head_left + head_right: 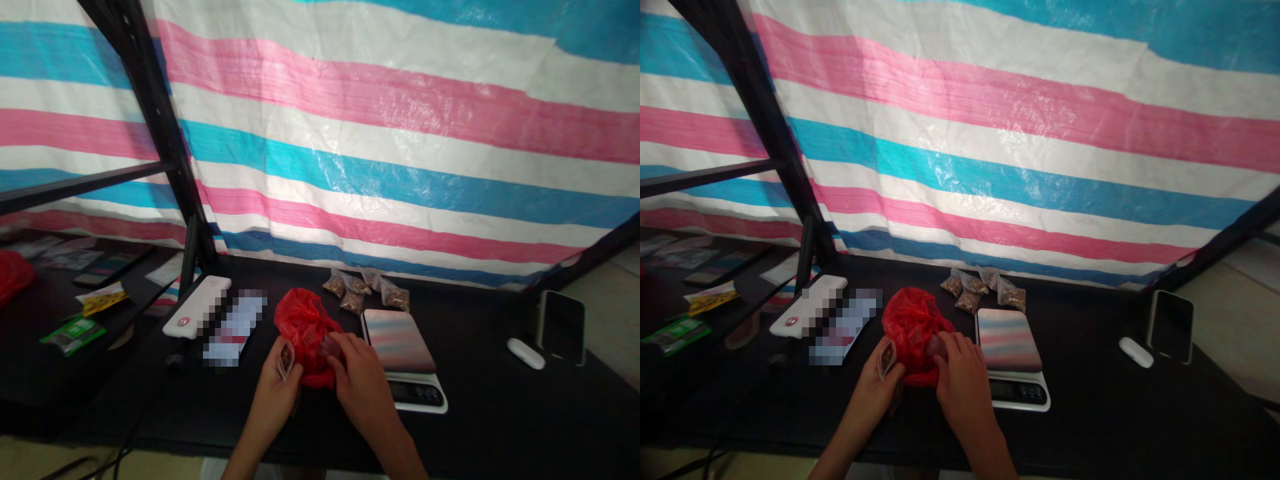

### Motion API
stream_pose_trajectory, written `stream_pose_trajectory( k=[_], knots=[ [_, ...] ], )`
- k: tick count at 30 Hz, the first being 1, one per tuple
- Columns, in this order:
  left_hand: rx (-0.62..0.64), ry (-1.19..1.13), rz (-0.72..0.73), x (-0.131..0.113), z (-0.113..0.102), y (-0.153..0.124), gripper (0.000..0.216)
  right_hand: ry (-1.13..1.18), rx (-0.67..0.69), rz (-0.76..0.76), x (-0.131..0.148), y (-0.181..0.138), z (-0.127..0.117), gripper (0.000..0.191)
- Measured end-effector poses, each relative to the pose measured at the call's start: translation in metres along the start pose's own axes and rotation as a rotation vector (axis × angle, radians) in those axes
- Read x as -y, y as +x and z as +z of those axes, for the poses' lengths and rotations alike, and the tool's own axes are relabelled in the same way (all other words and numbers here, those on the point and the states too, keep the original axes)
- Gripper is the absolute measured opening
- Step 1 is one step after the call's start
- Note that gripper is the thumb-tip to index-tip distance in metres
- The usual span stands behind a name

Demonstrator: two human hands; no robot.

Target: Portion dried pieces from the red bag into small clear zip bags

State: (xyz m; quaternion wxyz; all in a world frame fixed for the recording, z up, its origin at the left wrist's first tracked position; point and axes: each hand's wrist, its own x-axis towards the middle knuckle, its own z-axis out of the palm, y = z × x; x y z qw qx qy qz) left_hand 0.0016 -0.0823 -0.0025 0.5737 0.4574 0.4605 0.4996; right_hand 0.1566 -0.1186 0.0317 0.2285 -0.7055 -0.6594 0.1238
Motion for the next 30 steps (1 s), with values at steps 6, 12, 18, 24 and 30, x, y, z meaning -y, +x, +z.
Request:
stream_pose_trajectory(
  k=[6,12,18,24,30],
  knots=[
    [-0.020,-0.038,0.018,-0.006,0.001,0.000,0.030,-0.036,0.015,-0.010,0.005,-0.002,-0.002,0.038],
    [-0.017,-0.050,-0.039,-0.011,0.001,0.000,0.029,-0.077,0.047,0.002,0.009,-0.001,0.001,0.039],
    [-0.063,-0.089,-0.064,-0.014,0.002,-0.001,0.027,0.012,0.038,-0.019,0.007,-0.003,0.003,0.039],
    [-0.055,-0.073,-0.004,-0.007,0.000,-0.001,0.024,0.048,0.012,-0.048,0.006,-0.005,0.002,0.042],
    [-0.056,-0.053,0.013,-0.007,-0.001,-0.001,0.023,0.032,-0.020,-0.052,0.007,-0.006,0.006,0.037]
  ],
)
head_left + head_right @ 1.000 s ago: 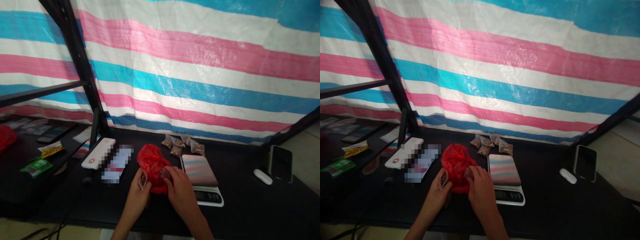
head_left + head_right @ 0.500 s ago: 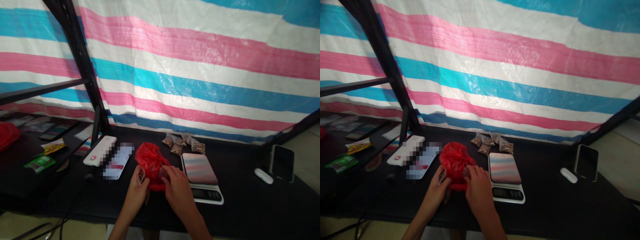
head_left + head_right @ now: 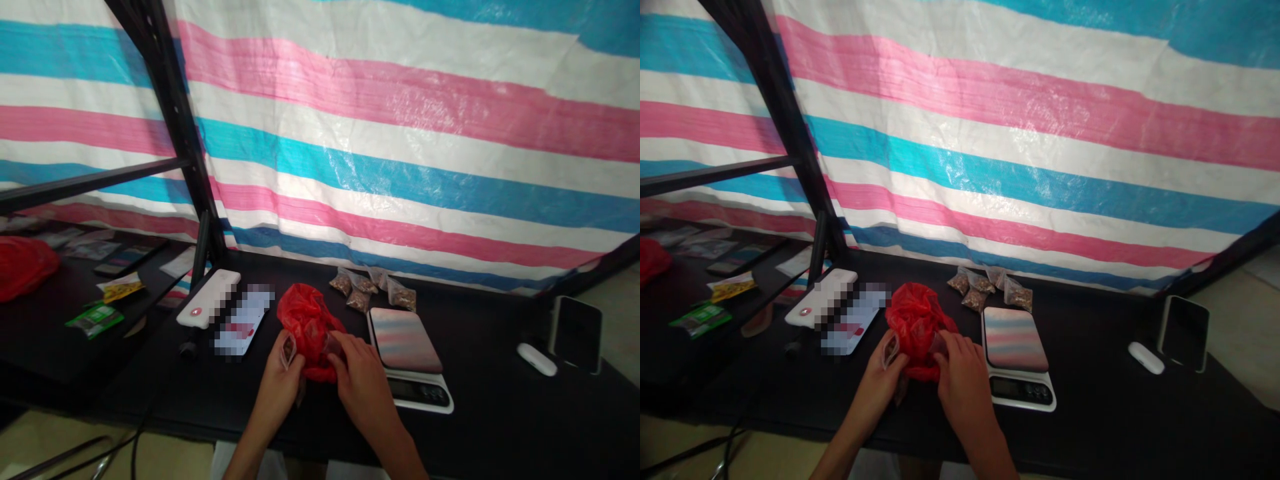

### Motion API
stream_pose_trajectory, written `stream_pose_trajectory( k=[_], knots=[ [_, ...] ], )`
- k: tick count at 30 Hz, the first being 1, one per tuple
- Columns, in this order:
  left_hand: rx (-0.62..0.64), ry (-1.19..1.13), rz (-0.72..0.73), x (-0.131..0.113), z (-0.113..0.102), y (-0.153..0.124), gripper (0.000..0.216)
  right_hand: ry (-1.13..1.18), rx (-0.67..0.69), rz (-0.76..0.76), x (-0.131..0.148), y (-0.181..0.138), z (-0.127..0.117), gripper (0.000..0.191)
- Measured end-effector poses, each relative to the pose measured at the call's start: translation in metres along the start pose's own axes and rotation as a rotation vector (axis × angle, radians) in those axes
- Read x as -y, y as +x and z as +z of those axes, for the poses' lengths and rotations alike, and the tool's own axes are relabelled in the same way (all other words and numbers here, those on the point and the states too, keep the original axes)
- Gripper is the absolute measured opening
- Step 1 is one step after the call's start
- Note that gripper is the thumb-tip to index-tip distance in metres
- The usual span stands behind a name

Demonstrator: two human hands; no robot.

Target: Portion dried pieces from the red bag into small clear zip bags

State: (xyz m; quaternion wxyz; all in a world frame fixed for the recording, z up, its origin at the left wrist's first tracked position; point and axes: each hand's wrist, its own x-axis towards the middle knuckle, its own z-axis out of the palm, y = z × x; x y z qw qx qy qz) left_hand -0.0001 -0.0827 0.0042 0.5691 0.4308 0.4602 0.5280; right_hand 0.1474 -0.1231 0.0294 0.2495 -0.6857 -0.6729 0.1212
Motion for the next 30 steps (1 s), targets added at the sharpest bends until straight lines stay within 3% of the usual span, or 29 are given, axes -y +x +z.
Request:
stream_pose_trajectory(
  k=[5,10,18,25,28,30],
  knots=[
    [-0.027,0.018,0.069,0.004,0.001,0.000,0.022,0.072,-0.046,0.020,-0.008,0.001,0.001,0.038],
    [0.054,0.106,0.178,0.009,0.004,-0.004,0.018,0.163,-0.189,0.015,-0.005,0.000,-0.003,0.035],
    [0.160,0.084,0.115,0.000,0.007,-0.009,0.023,0.109,-0.195,-0.246,0.017,-0.005,-0.011,0.038],
    [0.241,0.047,0.156,0.001,0.004,-0.014,0.030,0.034,-0.111,-0.469,0.023,0.002,-0.017,0.058],
    [0.244,0.075,0.167,-0.002,0.004,-0.015,0.026,0.055,-0.133,-0.460,0.018,0.004,-0.018,0.054],
    [0.207,0.134,0.164,-0.003,0.005,-0.014,0.020,0.079,-0.207,-0.369,0.010,0.004,-0.016,0.046]
  ],
)
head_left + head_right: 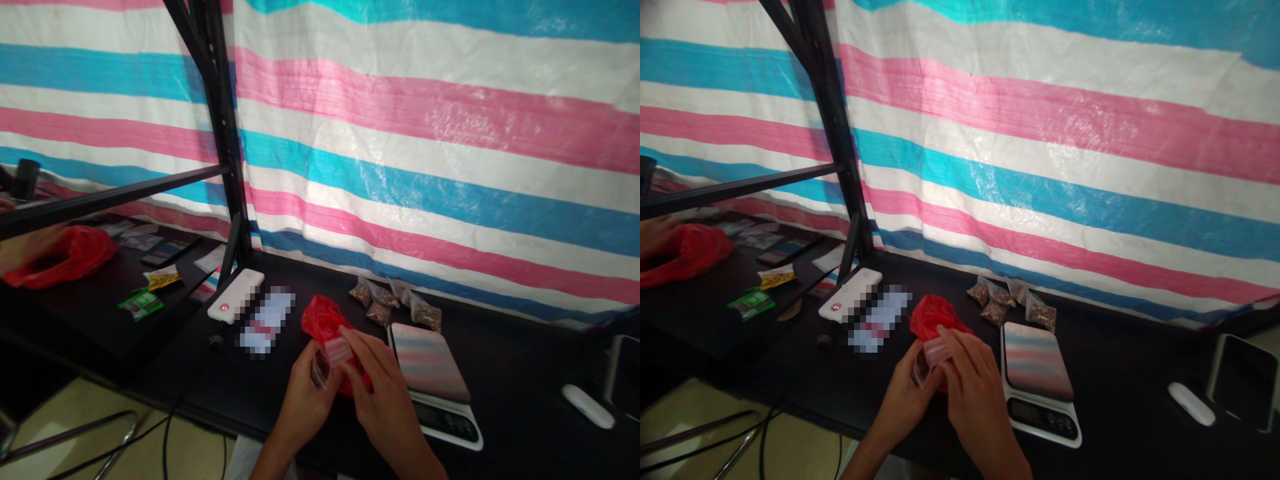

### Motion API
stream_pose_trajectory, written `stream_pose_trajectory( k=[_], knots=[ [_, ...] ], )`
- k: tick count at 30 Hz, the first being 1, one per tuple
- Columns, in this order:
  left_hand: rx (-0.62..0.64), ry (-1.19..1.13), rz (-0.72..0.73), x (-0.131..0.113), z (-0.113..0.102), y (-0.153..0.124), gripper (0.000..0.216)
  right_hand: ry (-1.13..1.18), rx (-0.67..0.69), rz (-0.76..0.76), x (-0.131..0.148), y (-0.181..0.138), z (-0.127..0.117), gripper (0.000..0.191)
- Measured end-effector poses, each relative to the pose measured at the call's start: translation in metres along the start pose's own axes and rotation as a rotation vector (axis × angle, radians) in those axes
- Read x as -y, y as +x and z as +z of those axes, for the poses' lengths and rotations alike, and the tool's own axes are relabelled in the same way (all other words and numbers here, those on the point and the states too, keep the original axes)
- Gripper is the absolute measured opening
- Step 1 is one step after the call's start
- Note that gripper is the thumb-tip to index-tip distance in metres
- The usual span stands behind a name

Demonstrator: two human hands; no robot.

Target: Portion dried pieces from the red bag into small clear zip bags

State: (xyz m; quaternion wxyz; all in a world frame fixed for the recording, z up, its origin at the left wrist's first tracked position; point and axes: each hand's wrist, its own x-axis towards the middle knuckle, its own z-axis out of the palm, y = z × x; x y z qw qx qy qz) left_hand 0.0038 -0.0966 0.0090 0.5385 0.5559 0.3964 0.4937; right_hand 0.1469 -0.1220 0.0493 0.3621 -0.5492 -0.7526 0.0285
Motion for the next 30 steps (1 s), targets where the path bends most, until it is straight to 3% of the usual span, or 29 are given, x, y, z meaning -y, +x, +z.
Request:
stream_pose_trajectory(
  k=[2,4,6,8,10,12,14,17,20,22,25,27,30],
  knots=[
    [-0.044,0.062,-0.014,0.001,0.000,0.002,0.018,-0.019,-0.093,0.125,-0.007,-0.004,0.002,0.038],
    [-0.099,0.112,-0.021,0.003,0.000,0.002,0.018,-0.046,-0.104,0.215,-0.013,-0.009,0.008,0.034],
    [-0.198,0.169,-0.021,0.007,-0.001,-0.002,0.018,-0.075,-0.020,0.214,-0.016,-0.014,0.015,0.034],
    [-0.376,0.252,-0.001,0.010,-0.004,-0.010,0.018,-0.122,0.091,0.179,-0.018,-0.018,0.022,0.038],
    [-0.579,0.367,0.056,0.009,-0.009,-0.019,0.020,-0.186,0.158,0.172,-0.021,-0.020,0.026,0.043],
    [-0.666,0.489,0.153,0.003,-0.014,-0.024,0.020,-0.241,0.179,0.191,-0.025,-0.019,0.024,0.048],
    [-0.518,0.584,0.248,-0.005,-0.016,-0.021,0.015,-0.269,0.172,0.201,-0.028,-0.014,0.017,0.051],
    [-0.083,0.722,0.285,-0.014,-0.014,-0.005,0.023,-0.277,0.123,0.210,-0.028,0.001,0.009,0.055],
    [0.101,0.913,0.197,-0.012,-0.010,0.008,0.038,-0.285,0.126,0.225,-0.024,0.020,0.011,0.058],
    [0.120,0.963,0.146,-0.008,-0.008,0.011,0.044,-0.278,0.212,0.221,-0.022,0.031,0.017,0.060],
    [0.031,0.891,0.113,-0.010,-0.009,0.012,0.025,-0.219,0.285,0.182,-0.023,0.040,0.022,0.059],
    [-0.045,0.744,0.113,-0.021,-0.008,0.017,0.012,-0.146,0.208,0.168,-0.028,0.041,0.018,0.051],
    [-0.052,0.421,0.126,-0.045,-0.003,0.030,0.008,-0.008,-0.011,0.216,-0.042,0.038,0.003,0.034]
  ],
)
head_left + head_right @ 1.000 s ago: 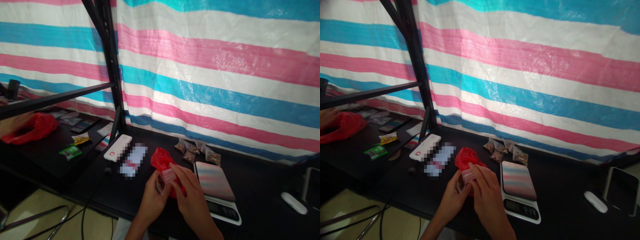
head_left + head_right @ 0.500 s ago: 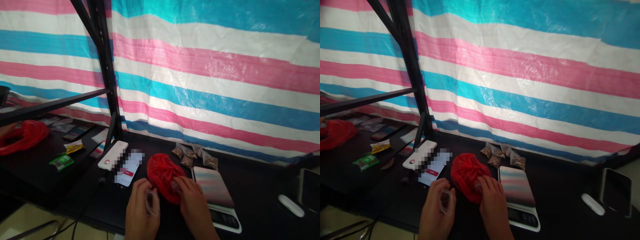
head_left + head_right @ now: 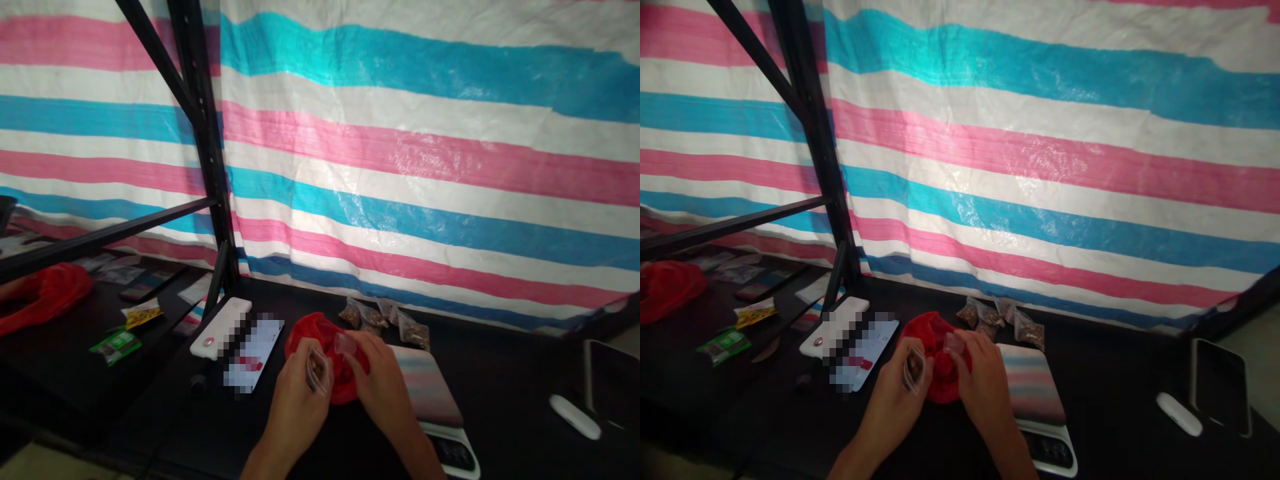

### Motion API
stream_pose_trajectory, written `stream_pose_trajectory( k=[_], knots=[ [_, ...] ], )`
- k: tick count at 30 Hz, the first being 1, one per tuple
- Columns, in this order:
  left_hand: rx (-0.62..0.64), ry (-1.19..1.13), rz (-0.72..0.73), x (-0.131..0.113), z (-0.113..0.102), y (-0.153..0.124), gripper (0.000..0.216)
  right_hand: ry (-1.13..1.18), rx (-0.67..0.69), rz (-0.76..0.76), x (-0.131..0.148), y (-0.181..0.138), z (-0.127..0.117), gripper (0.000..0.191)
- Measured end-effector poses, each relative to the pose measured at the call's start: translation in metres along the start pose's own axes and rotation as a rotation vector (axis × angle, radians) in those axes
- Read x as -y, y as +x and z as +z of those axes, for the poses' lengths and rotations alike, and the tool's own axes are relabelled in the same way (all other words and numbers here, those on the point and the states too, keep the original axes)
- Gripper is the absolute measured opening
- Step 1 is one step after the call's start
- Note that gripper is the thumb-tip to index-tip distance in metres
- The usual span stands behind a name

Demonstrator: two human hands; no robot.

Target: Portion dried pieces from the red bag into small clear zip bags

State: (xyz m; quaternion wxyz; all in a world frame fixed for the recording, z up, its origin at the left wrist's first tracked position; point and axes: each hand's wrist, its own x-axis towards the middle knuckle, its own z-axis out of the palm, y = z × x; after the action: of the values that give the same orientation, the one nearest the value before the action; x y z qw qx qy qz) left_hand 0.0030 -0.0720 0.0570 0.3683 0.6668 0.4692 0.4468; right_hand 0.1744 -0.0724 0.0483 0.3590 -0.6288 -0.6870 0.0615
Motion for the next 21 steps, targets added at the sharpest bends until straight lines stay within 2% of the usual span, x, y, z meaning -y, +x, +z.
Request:
stream_pose_trajectory(
  k=[3,6,9,12,14,15,17,19,21],
  knots=[
    [0.036,-0.232,0.017,-0.015,0.000,0.014,0.020,0.104,-0.254,0.091,-0.026,-0.006,-0.025,0.038],
    [0.113,-0.279,0.044,-0.015,0.007,0.020,0.017,0.088,-0.460,0.255,-0.060,-0.024,-0.052,0.052],
    [0.186,-0.336,0.010,-0.013,0.018,0.021,0.020,0.036,-0.590,0.525,-0.096,-0.053,-0.073,0.066],
    [0.235,-0.427,-0.044,-0.024,0.037,0.022,0.020,0.010,-0.654,0.693,-0.122,-0.079,-0.083,0.070],
    [0.316,-0.446,-0.013,-0.037,0.057,0.025,0.016,0.032,-0.717,0.743,-0.131,-0.089,-0.084,0.073],
    [0.385,-0.453,0.018,-0.044,0.070,0.026,0.018,0.048,-0.751,0.746,-0.134,-0.091,-0.084,0.074],
    [0.431,-0.489,0.053,-0.053,0.101,0.030,0.018,0.075,-0.801,0.721,-0.137,-0.091,-0.082,0.075],
    [0.472,-0.548,0.009,-0.054,0.132,0.034,0.020,0.087,-0.823,0.693,-0.137,-0.090,-0.080,0.075],
    [0.521,-0.493,-0.004,-0.048,0.157,0.039,0.032,0.093,-0.837,0.674,-0.138,-0.090,-0.078,0.074]
  ],
)
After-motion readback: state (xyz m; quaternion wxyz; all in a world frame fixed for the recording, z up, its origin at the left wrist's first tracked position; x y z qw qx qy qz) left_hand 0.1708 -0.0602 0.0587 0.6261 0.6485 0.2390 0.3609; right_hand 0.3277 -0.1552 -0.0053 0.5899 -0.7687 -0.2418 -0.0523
